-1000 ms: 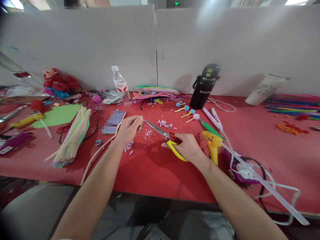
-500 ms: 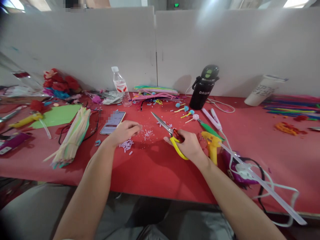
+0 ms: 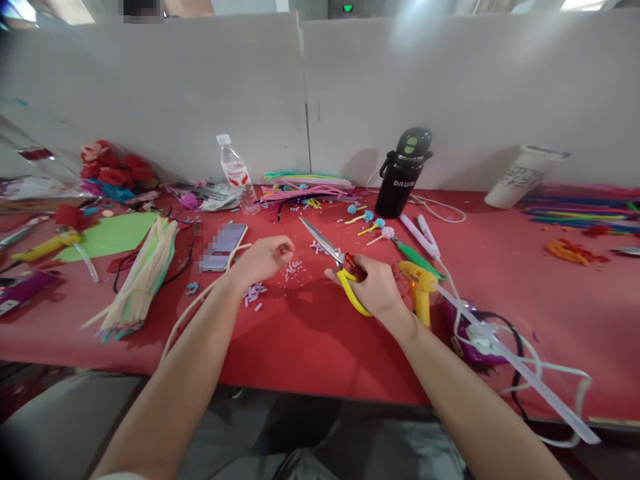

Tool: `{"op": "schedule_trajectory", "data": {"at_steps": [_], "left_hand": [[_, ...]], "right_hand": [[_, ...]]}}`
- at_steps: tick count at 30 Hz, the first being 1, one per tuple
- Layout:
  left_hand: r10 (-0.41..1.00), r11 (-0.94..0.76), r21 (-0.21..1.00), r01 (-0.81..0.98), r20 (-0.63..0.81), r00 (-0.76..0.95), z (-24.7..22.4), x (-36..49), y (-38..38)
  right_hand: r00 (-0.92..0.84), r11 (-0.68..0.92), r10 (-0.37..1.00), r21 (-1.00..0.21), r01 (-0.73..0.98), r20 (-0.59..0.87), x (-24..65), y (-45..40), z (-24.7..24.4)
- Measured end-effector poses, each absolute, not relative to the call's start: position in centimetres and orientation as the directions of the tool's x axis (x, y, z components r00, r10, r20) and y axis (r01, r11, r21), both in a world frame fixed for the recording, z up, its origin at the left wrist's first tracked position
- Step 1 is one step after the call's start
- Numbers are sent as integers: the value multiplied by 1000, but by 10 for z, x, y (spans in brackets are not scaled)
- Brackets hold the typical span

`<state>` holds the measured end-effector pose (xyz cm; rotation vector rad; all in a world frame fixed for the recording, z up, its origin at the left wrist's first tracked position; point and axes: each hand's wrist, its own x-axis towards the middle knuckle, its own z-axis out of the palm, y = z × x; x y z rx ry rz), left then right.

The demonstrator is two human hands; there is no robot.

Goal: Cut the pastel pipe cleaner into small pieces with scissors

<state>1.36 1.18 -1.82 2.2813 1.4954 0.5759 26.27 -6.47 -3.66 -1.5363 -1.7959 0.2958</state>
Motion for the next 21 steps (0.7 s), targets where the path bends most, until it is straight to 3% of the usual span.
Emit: {"op": "schedule_trajectory", "data": {"at_steps": [8,21], "left_hand": [[939,-330,333,883,22,343,-33,58,48],[947,-310,308,900,11,322,-43,66,56]], "right_hand": [[-1,241,928,-599,764,373,264,-64,-37],[0,224,940,-618,754,341,264,-64,-37]]}}
